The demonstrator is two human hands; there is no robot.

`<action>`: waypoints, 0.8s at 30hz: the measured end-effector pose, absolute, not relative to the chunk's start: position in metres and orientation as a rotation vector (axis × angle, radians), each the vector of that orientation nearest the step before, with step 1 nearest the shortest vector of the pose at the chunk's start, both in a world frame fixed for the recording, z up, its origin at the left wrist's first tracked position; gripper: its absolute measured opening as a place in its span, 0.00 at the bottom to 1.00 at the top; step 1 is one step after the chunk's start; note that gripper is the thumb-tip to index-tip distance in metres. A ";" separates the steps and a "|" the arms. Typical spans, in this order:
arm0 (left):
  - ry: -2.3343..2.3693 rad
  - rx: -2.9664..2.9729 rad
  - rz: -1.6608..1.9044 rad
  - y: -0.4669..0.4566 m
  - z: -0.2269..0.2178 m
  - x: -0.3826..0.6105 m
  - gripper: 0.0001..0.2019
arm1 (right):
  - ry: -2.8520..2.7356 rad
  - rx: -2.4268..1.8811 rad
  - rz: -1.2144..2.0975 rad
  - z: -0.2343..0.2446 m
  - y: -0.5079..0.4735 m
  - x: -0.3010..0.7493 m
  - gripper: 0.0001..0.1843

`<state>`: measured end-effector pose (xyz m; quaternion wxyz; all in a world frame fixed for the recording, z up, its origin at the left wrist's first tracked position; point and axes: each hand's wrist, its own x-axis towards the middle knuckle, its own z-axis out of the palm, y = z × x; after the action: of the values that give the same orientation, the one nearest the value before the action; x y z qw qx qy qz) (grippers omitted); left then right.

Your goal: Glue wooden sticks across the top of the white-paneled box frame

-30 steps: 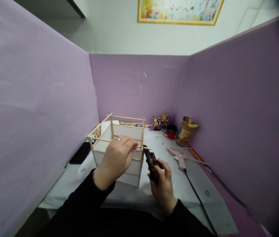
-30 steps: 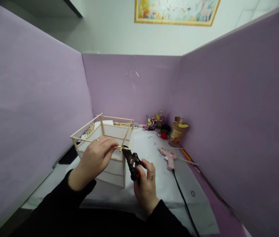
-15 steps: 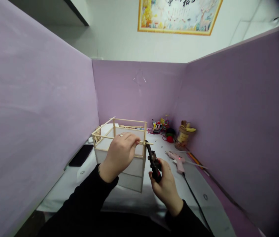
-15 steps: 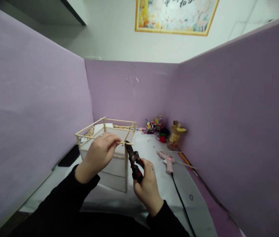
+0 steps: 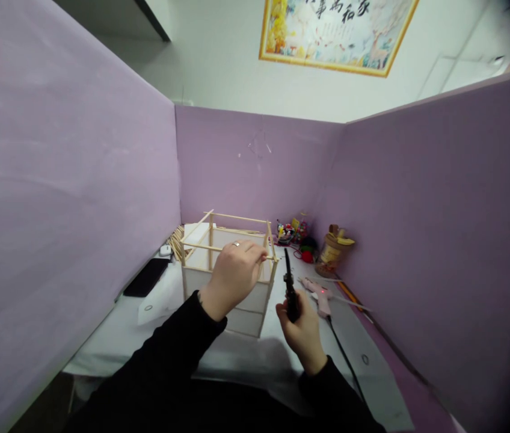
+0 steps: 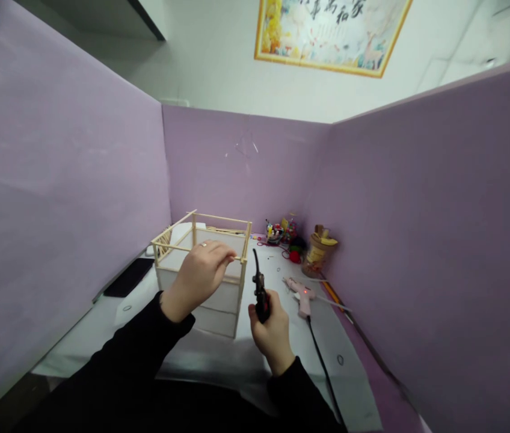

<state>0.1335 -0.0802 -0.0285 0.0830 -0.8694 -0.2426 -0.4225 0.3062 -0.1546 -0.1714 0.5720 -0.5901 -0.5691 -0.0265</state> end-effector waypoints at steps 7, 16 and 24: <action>-0.689 -2.601 -1.203 -0.087 -0.036 0.137 0.06 | -1.174 -1.417 -0.061 -0.162 -0.176 0.316 0.18; -0.550 -2.520 -1.320 -0.089 -0.043 0.132 0.09 | -1.431 -1.396 -0.781 -0.173 -0.209 0.354 0.05; -0.635 -2.368 -1.376 -0.089 -0.039 0.110 0.08 | -1.425 -1.531 -0.912 -0.177 -0.195 0.351 0.16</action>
<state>0.1104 -0.0894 -0.0388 0.1645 -0.8308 -0.2229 -0.4827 0.3510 -0.1950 -0.1767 0.4167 -0.6100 -0.5676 -0.3635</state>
